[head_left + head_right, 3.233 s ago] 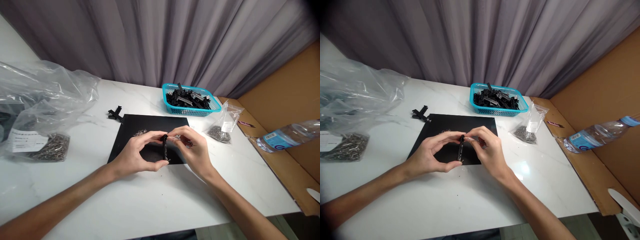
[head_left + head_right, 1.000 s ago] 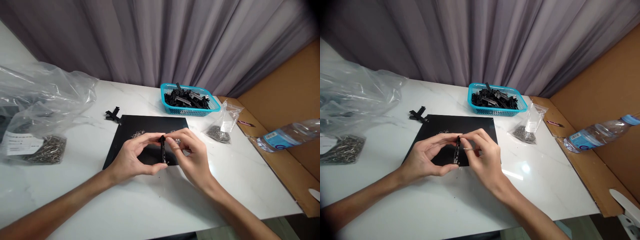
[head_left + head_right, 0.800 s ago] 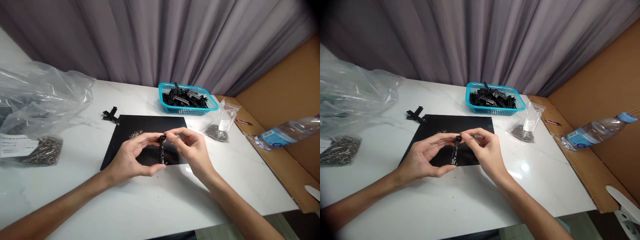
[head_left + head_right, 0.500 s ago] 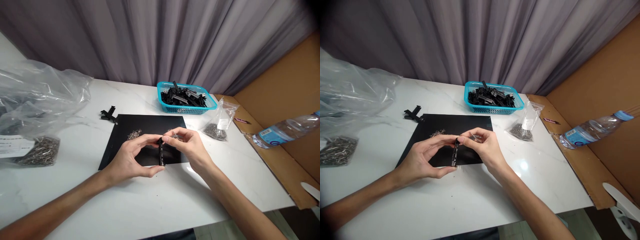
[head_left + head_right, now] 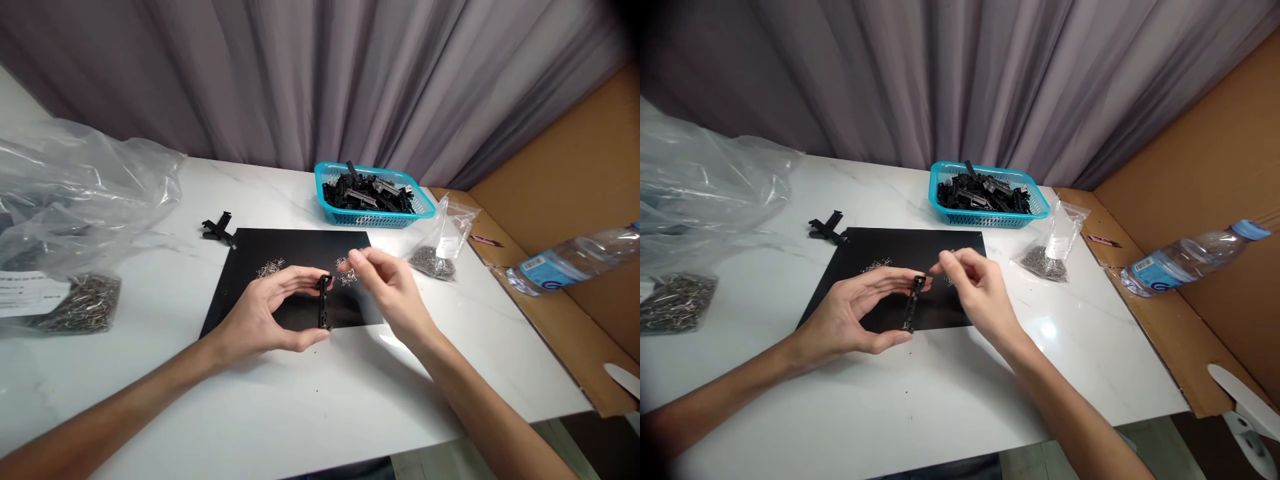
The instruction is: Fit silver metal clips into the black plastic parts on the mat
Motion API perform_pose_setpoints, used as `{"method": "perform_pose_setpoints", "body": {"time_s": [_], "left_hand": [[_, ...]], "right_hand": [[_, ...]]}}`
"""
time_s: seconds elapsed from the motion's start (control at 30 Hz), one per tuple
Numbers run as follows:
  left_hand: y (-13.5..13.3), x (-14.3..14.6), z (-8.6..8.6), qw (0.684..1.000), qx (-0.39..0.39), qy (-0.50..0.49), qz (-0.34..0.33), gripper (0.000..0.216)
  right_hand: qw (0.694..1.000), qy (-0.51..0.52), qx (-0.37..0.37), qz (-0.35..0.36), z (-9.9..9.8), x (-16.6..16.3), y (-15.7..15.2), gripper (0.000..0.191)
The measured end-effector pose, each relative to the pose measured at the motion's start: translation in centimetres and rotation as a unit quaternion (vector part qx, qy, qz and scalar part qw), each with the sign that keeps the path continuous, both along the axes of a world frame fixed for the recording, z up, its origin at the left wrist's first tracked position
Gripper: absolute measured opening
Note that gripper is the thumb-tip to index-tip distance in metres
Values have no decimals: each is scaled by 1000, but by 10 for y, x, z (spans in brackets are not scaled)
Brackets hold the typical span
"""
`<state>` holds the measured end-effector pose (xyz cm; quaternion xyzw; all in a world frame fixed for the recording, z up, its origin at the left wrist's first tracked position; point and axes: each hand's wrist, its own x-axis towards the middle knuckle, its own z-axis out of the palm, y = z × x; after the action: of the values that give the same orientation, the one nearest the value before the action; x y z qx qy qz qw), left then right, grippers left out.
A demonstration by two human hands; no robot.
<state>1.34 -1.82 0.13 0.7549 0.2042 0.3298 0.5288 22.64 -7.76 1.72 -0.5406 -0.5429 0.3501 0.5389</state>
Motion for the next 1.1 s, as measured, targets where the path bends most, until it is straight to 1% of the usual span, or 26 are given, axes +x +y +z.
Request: {"method": "perform_pose_setpoints", "body": {"time_s": [0.1, 0.17, 0.2, 0.27, 0.37, 0.47, 0.57, 0.73, 0.97, 1.1], "left_hand": [[0, -1, 1, 1000, -3, 4, -5, 64], [0, -1, 2, 1000, -2, 4, -5, 64], [0, -1, 2, 1000, -3, 4, -4, 64], [1, -1, 2, 1000, -7, 3, -3, 64], [2, 0, -1, 1000, -14, -1, -3, 63], [2, -1, -2, 1000, -17, -4, -9, 63], [1, -1, -2, 1000, -18, -6, -13, 63], [0, -1, -1, 1000, -15, 9, -10, 63], [-3, -2, 0, 1000, -6, 19, 9, 62], [-4, -1, -1, 999, -10, 30, 23, 63]], "right_hand": [[988, -101, 89, -77, 1, 9, 0, 39], [978, -139, 122, -96, 0, 13, 0, 39], [979, -134, 124, -92, 0, 14, 0, 40], [989, -84, 109, -59, -2, 13, -1, 38], [995, 3, 96, 3, -3, 6, -3, 27], [993, 38, 109, 17, -2, -1, -5, 22], [993, 53, 101, 21, -2, -4, -4, 23], [997, 55, 53, 30, -4, -4, -4, 26], [995, 46, 75, 37, -10, -6, -6, 22], [996, 40, 67, 42, -15, -7, -6, 23]]}}
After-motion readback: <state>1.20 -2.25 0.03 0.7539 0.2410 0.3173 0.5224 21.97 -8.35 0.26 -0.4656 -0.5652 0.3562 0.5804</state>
